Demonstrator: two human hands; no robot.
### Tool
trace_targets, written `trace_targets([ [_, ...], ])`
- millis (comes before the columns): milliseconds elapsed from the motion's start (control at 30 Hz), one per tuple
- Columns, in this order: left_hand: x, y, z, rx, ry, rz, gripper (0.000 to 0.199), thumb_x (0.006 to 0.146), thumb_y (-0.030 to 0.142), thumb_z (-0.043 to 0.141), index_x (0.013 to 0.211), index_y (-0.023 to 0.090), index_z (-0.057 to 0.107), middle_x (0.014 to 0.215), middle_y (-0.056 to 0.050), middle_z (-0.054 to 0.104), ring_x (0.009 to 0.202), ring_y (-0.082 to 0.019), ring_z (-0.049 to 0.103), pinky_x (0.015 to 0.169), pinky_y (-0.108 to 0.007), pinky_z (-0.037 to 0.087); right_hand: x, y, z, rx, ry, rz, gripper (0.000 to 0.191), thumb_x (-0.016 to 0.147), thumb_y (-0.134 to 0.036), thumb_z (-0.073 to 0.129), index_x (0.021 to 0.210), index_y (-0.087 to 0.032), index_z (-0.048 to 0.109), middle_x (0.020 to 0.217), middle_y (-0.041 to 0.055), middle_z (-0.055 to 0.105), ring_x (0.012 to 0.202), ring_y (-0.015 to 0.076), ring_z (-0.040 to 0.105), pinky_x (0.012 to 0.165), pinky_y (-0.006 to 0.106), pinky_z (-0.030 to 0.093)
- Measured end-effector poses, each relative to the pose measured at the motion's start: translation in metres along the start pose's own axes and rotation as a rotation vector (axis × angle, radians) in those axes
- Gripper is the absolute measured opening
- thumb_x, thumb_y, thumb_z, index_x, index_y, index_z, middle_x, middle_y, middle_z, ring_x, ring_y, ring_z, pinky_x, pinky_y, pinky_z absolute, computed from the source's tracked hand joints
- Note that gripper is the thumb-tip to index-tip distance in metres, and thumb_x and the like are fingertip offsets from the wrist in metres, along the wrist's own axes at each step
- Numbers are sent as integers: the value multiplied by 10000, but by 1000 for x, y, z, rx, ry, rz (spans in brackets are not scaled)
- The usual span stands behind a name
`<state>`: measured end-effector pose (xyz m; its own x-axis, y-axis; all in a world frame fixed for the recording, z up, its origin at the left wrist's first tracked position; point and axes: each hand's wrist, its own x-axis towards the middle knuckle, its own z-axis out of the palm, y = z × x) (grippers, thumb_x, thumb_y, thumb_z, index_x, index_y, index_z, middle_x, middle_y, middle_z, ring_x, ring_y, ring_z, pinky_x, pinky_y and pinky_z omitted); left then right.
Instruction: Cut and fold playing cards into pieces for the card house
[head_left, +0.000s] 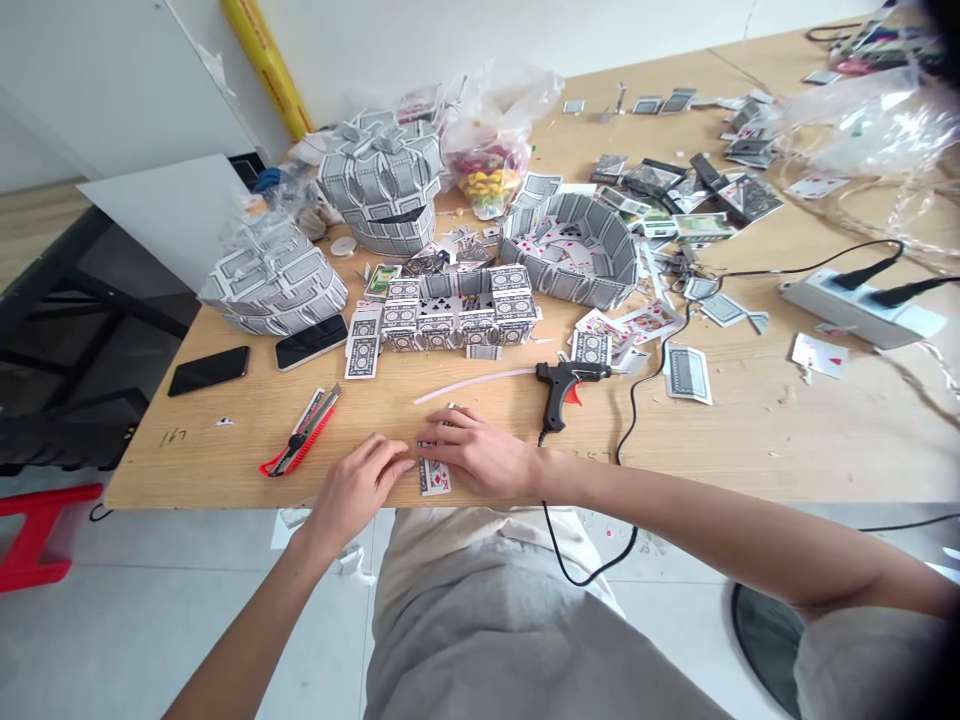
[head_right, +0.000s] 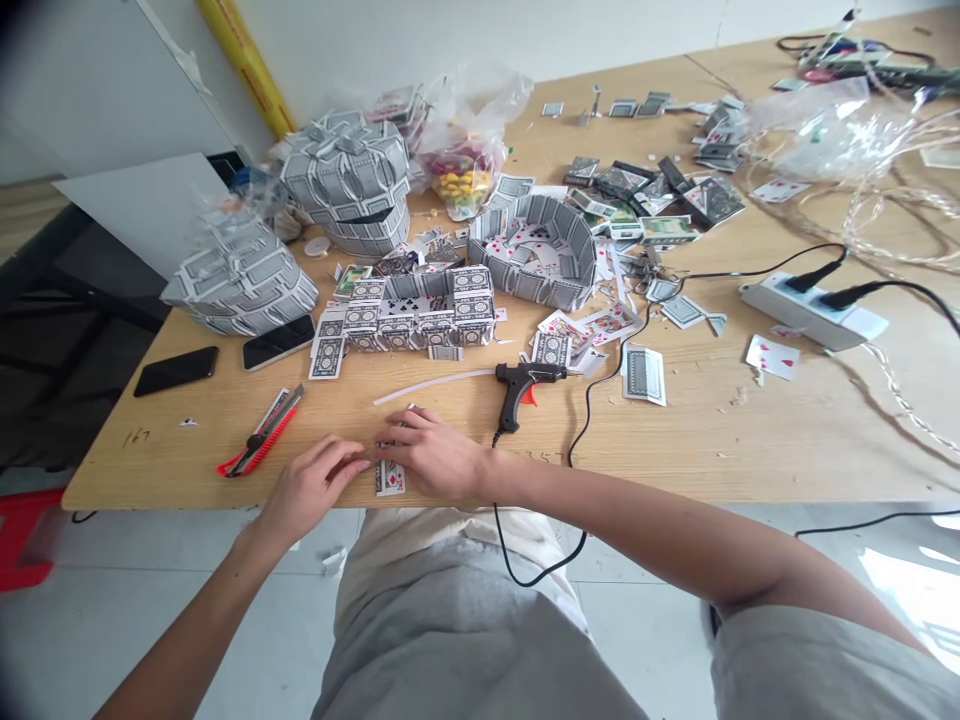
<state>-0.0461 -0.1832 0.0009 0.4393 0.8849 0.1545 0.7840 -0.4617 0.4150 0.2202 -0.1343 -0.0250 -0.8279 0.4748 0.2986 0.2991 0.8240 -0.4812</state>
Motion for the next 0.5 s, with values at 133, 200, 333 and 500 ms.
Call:
trace_targets([
  [133, -3, 1, 6, 24, 59, 59, 162, 1113, 320, 603, 1100, 220, 730, 968, -16, 722, 893, -154, 756, 848, -262, 564, -1, 2, 3, 24, 21, 15, 433, 1026, -133, 583, 1434, -174, 721, 1441, 119, 743, 1414, 349, 560, 1207, 550, 431],
  [200, -5, 3, 8, 36, 89, 71, 162, 1109, 303, 609, 1100, 212, 742, 963, -23, 708, 890, -153, 749, 858, -263, 572, -1, 3, 4, 35, 36, 23, 407, 1037, -150, 588, 1415, -178, 735, 1429, 116, 751, 1400, 347, 572, 1203, 552, 440],
  [333, -9, 6, 12, 57, 153, 85, 142, 1093, 260, 633, 1125, 205, 760, 1001, -40, 715, 897, -156, 750, 862, -267, 589, -1, 4, 7, 44, 63, 20, 390, 1035, -174, 611, 1400, -188, 747, 1420, 111, 758, 1374, 335, 589, 1178, 529, 474],
  [500, -10, 5, 14, 61, 188, 133, 121, 1077, 232, 657, 1130, 208, 764, 1009, -40, 725, 903, -154, 760, 877, -268, 607, -2, 5, 9, 30, 80, 12, 398, 1013, -163, 634, 1392, -176, 753, 1408, 107, 767, 1369, 337, 591, 1180, 520, 482],
])
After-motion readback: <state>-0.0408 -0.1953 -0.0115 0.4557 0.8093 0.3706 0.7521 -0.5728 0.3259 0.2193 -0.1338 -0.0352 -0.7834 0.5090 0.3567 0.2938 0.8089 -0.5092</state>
